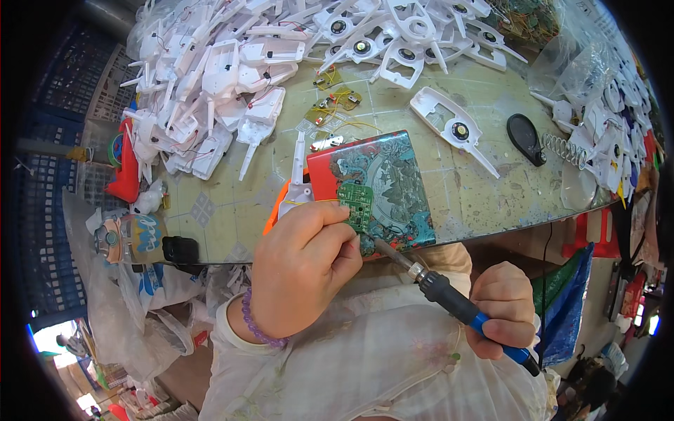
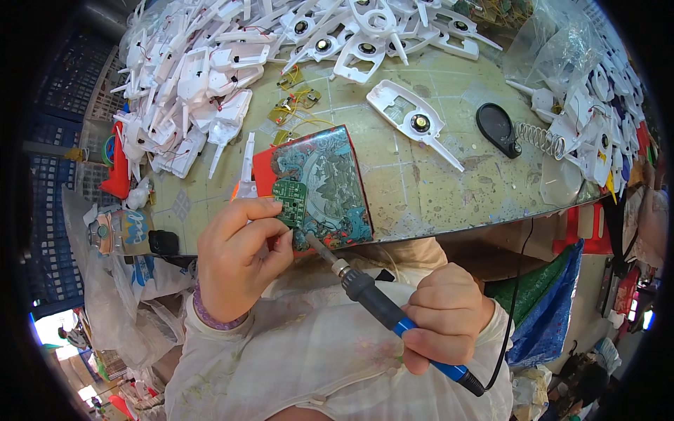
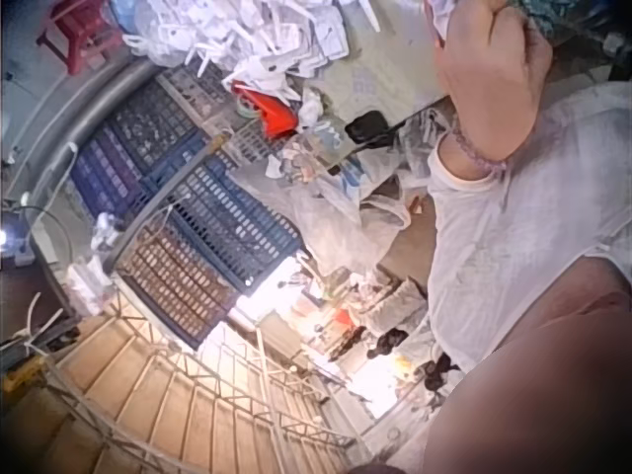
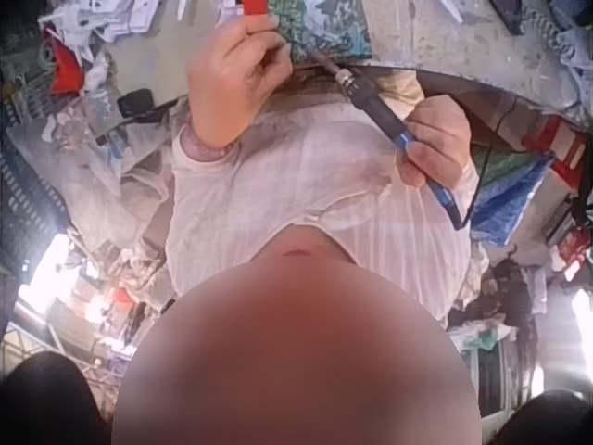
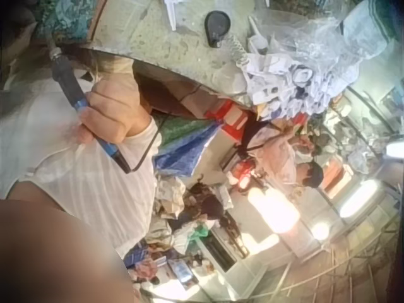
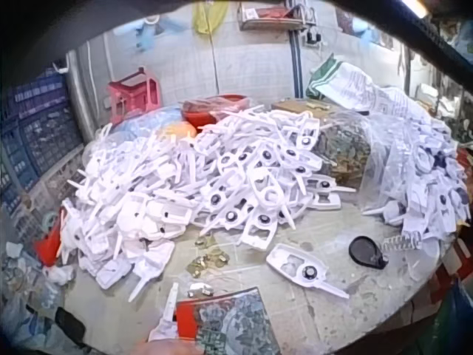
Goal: Soldering electronic components and wires onto small green printed circuit boards at an assembly workbench.
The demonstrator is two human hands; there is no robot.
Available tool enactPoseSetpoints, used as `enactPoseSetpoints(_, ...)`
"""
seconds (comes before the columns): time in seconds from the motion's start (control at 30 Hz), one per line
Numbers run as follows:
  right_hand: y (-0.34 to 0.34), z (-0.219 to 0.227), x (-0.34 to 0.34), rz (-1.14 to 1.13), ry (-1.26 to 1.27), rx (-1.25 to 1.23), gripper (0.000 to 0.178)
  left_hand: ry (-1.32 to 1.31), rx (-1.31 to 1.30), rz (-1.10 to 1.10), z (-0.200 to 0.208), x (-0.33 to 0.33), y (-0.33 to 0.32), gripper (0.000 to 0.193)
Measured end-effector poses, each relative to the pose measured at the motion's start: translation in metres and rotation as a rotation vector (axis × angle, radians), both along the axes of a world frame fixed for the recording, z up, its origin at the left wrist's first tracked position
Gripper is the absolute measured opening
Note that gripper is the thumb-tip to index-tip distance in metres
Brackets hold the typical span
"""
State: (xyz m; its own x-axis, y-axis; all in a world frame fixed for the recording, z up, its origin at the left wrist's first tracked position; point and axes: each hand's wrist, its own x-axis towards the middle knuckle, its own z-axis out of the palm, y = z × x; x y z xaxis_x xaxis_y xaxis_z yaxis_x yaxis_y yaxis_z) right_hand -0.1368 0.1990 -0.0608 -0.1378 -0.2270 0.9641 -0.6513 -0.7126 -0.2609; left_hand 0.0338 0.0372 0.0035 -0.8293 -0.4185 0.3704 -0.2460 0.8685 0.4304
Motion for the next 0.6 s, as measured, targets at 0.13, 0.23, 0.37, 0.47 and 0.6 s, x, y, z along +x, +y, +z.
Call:
enactPoseSetpoints(0.13, 0.0010, 0.0009, 0.0002, -0.005, -0.008, -0.002, 0.035, 0.002, 0.003, -0.006, 0.0004, -0.0004, 0.0000, 0.019)
enactPoseSetpoints(0.23, 0.0016, 0.0008, 0.0001, -0.001, -0.009, 0.003, 0.035, 0.001, -0.001, -0.001, 0.0005, -0.0005, 0.0006, 0.019)
enactPoseSetpoints(0.37, 0.0020, 0.0005, 0.0002, -0.003, -0.006, 0.012, 0.035, -0.005, 0.011, 0.001, 0.0011, -0.0006, 0.0004, 0.019)
enactPoseSetpoints(0.47, 0.0019, 0.0002, 0.0006, -0.003, -0.008, 0.008, 0.035, -0.003, 0.001, 0.000, 0.0010, -0.0006, 0.0001, 0.019)
enactPoseSetpoints(0.6, 0.0020, 0.0005, -0.0009, -0.004, -0.002, -0.017, 0.035, -0.006, 0.002, 0.006, 0.0006, 0.0016, 0.0008, 0.019)
